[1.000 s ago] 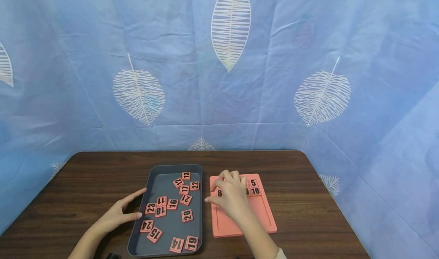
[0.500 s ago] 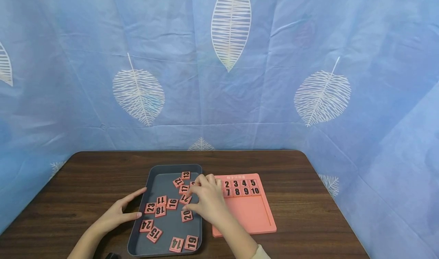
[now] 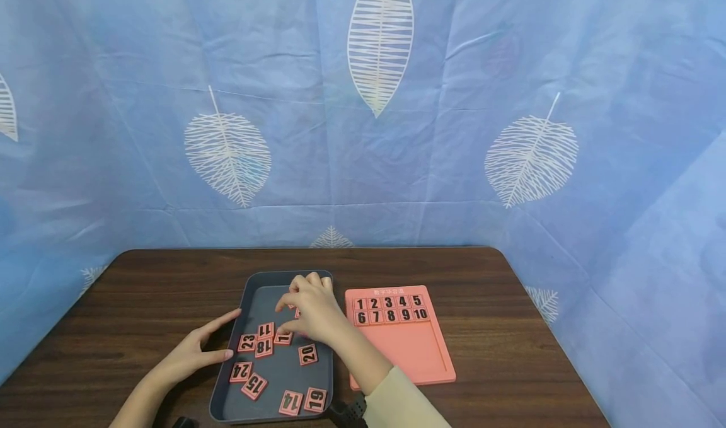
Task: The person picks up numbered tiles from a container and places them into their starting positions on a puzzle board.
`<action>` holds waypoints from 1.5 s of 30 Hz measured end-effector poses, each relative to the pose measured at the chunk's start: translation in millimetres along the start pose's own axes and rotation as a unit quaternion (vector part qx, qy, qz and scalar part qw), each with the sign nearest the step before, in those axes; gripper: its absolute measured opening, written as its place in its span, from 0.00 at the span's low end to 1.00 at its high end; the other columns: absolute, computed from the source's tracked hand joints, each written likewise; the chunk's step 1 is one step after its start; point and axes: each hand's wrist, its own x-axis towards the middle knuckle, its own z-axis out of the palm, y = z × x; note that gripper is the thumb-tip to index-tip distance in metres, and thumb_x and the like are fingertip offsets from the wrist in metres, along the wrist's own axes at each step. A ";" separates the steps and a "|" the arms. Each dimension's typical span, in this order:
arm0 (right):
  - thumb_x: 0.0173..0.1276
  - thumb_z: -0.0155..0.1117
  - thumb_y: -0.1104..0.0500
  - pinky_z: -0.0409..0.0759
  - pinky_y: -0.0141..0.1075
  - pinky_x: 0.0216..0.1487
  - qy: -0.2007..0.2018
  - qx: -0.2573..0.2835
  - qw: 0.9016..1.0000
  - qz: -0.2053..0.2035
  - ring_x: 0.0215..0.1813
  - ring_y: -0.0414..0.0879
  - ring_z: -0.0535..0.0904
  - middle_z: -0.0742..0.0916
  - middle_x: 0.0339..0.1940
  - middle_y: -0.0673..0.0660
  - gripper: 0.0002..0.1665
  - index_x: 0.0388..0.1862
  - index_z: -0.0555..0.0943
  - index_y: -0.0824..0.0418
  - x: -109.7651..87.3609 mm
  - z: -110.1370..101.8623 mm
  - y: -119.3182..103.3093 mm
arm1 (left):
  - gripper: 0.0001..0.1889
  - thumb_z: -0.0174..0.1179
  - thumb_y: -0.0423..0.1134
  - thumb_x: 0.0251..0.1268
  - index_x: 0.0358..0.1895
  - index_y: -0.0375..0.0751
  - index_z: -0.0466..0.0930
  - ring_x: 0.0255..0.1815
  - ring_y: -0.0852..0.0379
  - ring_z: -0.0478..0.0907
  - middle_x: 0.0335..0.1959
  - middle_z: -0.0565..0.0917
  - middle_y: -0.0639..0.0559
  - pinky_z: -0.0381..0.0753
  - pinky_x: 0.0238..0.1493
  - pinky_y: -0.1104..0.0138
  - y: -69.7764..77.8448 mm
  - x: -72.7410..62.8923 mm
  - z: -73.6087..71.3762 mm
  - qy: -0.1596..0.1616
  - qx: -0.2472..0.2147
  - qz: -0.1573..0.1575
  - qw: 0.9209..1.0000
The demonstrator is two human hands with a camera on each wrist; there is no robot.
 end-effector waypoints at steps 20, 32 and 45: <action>0.57 0.72 0.44 0.55 0.37 0.44 -0.173 0.025 0.984 -0.027 0.43 0.38 0.62 0.75 0.41 0.42 0.19 0.49 0.85 0.38 42.0 32.4 19.5 | 0.38 0.64 0.40 0.63 0.75 0.47 0.58 0.72 0.29 0.45 0.74 0.55 0.38 0.50 0.58 0.29 -0.7 -1.8 -1.1 0.001 0.016 -0.011 1.000; 0.62 0.70 0.48 0.56 0.37 0.44 -0.228 0.040 0.973 0.005 0.43 0.38 0.61 0.75 0.41 0.39 0.16 0.48 0.84 0.33 48.3 39.5 19.5 | 0.38 0.65 0.42 0.62 0.75 0.48 0.58 0.72 0.31 0.45 0.74 0.54 0.39 0.49 0.59 0.29 1.8 0.8 0.0 0.002 0.017 -0.030 0.999; 0.61 0.70 0.54 0.61 0.38 0.47 -0.259 0.060 0.964 0.025 0.46 0.39 0.64 0.76 0.46 0.39 0.20 0.49 0.84 0.31 49.0 42.3 17.6 | 0.38 0.65 0.41 0.62 0.74 0.46 0.59 0.73 0.31 0.44 0.74 0.55 0.38 0.50 0.59 0.30 3.6 0.1 0.1 0.002 0.010 -0.022 1.000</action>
